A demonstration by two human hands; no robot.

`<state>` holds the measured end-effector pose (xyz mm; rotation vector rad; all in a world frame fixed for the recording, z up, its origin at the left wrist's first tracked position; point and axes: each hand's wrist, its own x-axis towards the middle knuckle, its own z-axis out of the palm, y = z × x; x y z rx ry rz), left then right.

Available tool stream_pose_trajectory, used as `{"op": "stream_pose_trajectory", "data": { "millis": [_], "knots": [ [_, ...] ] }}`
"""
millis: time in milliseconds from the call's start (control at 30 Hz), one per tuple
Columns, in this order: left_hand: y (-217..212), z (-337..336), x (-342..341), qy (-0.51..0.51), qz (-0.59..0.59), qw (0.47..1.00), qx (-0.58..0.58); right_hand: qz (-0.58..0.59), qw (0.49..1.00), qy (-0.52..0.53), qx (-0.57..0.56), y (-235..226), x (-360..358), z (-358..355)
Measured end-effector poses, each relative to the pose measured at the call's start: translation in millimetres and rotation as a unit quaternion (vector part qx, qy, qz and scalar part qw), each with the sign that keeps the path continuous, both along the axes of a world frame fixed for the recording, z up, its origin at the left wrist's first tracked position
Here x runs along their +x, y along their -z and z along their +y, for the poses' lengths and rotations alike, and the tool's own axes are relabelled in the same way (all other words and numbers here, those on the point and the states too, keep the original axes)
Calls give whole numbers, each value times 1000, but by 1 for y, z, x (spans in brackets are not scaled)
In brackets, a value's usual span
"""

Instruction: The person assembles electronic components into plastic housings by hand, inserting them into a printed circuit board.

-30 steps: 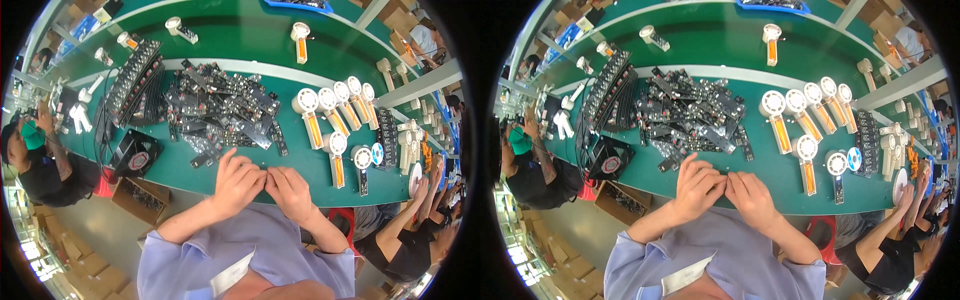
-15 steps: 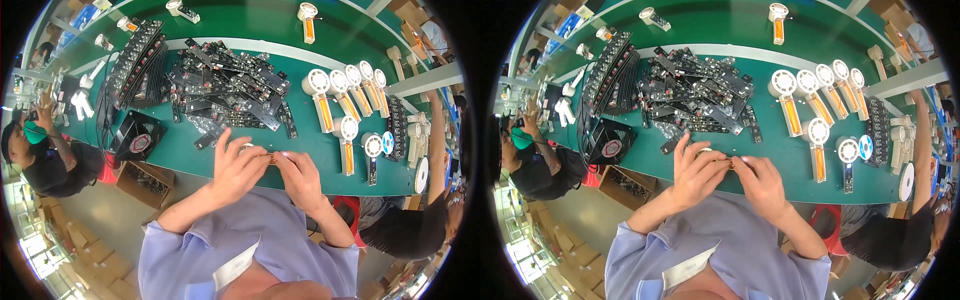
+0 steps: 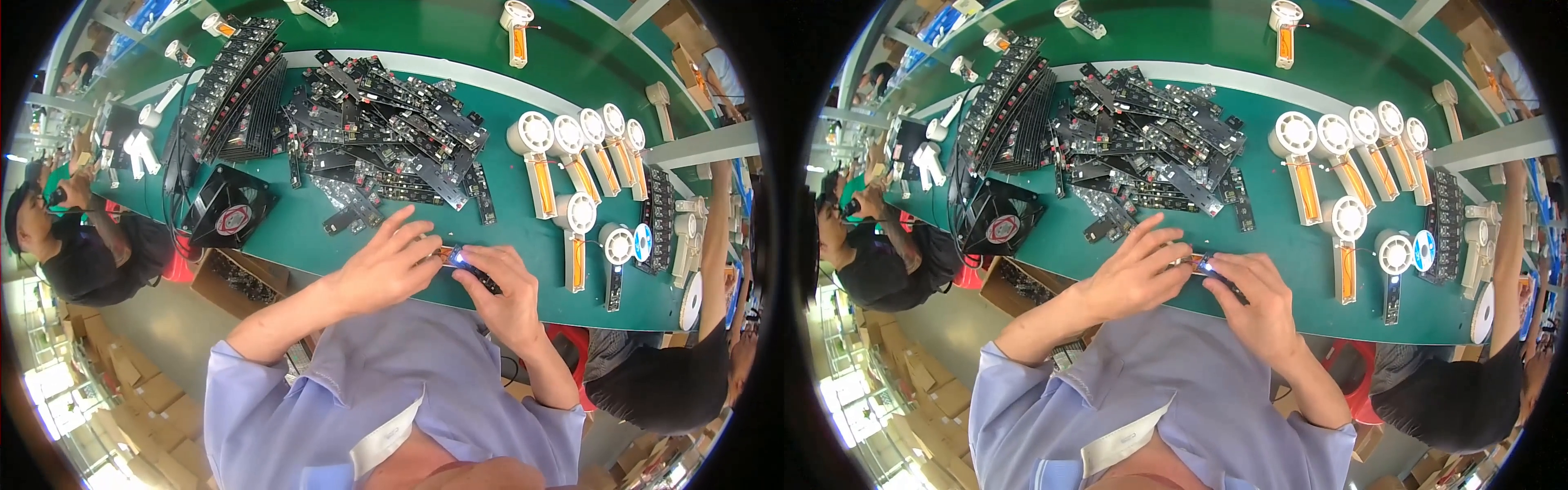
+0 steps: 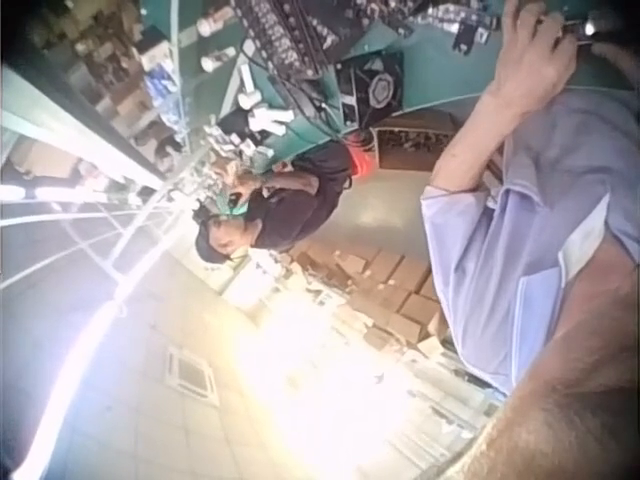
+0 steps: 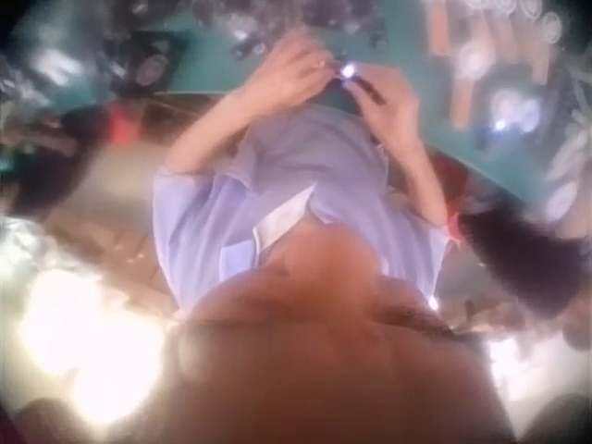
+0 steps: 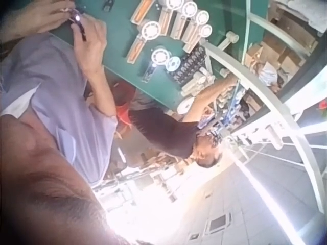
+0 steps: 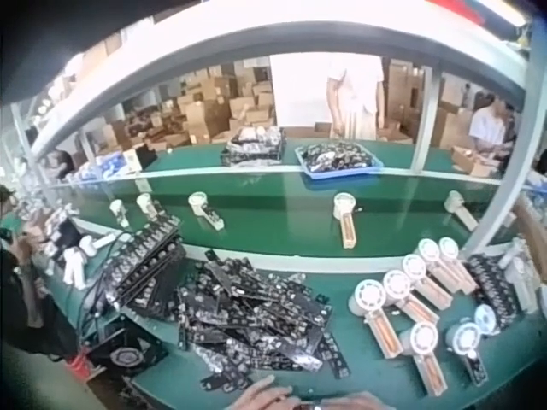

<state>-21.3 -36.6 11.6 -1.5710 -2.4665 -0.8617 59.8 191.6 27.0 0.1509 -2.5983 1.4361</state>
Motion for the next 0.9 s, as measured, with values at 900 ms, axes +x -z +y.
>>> {"op": "stream_pose_trajectory", "data": {
  "millis": [900],
  "knots": [
    [-11, 5, -3, -26, -149, 987, 50, 96, 992, -52, 62, 9, -21, 2]
  ]
}}
